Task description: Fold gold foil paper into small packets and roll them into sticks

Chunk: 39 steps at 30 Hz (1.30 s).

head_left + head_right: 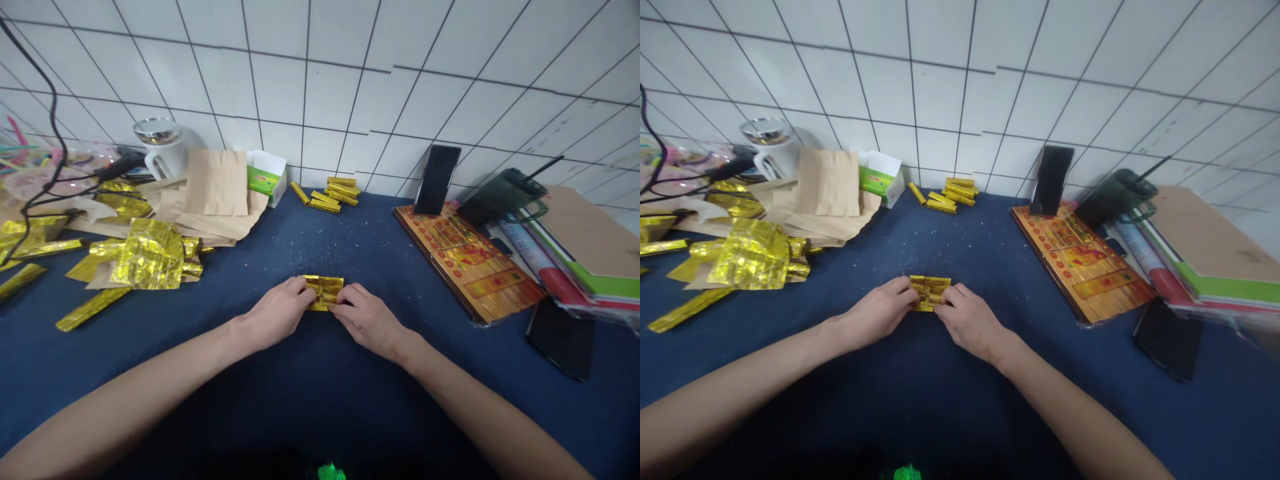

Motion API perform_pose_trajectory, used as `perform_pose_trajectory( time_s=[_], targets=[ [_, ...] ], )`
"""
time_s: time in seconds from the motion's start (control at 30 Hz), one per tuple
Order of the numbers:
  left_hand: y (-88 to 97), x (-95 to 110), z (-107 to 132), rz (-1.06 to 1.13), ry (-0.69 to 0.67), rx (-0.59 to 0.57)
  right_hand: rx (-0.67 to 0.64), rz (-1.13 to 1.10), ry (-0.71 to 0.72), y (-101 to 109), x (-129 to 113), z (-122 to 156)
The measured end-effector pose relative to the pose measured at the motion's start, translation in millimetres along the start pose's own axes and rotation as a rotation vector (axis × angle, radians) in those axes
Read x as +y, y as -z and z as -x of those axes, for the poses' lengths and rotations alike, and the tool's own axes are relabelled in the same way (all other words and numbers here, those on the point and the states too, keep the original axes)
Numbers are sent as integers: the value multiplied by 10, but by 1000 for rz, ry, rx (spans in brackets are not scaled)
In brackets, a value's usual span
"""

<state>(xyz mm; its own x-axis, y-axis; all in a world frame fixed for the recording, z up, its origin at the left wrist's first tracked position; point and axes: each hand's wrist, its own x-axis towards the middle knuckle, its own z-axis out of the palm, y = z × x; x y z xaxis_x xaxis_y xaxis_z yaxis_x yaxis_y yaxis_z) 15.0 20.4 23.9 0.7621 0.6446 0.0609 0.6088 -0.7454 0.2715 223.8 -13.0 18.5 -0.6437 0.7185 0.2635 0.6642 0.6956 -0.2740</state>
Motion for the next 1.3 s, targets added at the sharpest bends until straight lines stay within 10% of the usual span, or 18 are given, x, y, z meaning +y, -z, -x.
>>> perform_pose_trajectory(
  time_s=[0.2, 0.53, 1.3],
  targets=[
    [46, 29, 109, -169, -177, -80, -16, 0, -2, -13, 10, -4],
    [-48, 177, 335, -274, -103, 6, -68, 108, -9, 29, -110, 48],
    [-17, 142, 220, 117, -293, -143, -135, 236, -214, -76, 157, -58]
  ],
)
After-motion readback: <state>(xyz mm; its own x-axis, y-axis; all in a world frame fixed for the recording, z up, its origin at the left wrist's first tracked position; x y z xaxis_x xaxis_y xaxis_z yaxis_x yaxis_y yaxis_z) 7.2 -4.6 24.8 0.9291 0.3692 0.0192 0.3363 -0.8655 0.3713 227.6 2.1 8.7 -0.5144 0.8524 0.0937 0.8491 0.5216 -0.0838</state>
